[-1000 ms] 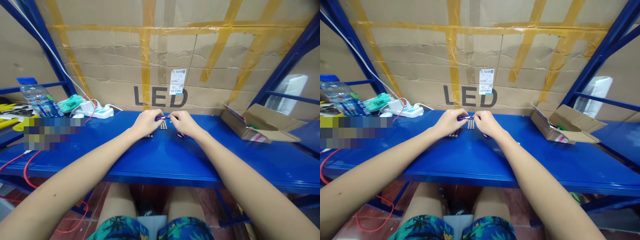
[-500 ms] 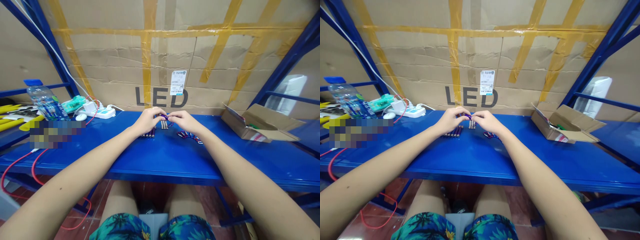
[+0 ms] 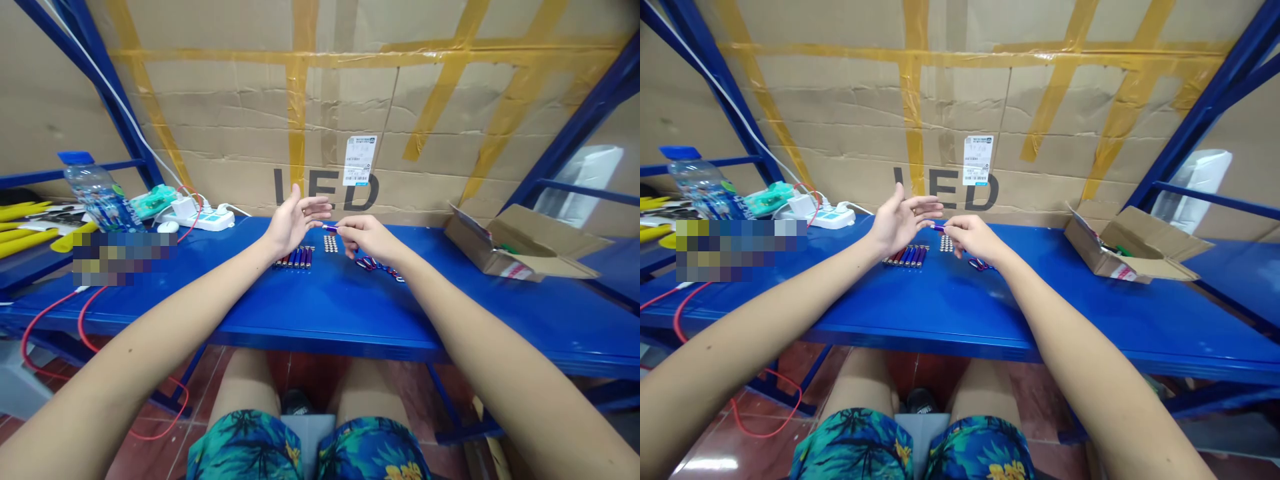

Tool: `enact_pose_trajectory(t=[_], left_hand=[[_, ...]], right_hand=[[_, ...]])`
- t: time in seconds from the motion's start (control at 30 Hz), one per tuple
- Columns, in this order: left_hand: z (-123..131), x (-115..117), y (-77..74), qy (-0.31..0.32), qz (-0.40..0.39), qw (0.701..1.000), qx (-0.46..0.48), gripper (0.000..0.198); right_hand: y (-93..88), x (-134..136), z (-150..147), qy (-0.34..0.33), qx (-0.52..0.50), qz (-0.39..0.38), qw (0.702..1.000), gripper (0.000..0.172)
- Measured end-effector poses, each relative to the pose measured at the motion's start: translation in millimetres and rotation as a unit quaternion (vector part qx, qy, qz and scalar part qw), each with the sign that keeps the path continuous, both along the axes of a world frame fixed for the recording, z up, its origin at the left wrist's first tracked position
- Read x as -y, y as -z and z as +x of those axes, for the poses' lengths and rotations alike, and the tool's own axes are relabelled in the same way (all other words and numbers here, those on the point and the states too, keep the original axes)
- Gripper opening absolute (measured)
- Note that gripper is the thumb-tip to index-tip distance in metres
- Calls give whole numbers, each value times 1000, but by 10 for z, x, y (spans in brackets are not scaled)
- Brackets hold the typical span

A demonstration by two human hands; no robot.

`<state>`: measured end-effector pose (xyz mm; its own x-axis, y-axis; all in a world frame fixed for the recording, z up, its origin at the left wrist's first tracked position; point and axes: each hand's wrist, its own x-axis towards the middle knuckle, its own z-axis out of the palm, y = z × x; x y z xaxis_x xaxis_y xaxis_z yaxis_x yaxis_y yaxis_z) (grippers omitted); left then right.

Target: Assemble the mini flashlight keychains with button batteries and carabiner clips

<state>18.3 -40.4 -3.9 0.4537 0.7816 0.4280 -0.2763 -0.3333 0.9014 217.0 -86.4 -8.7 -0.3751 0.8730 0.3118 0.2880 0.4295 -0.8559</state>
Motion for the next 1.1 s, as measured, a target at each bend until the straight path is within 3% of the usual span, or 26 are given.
enact_pose_trajectory(t=[0.13,0.27,0.5,0.7,1.1], left_hand=[[-24,-41,37,46,-70,996,26,88],[-18,-47,59,59,-84,994,31,88],[-30,-34,41,57,-53,997,-21,91],[-32,-12,31,37,24,995,-94,98],[-37,-18,50,27,47,993,-104,91]], right_hand=[[2,11,-18,4,23,6,1000,18],[-17,47,-46,21,49,14,998,23],[-47,90,-67,21,66,12,998,27],[-34,79,-66,22,49,3,999,25],[3,52,-47,13,45,-2,999,16]])
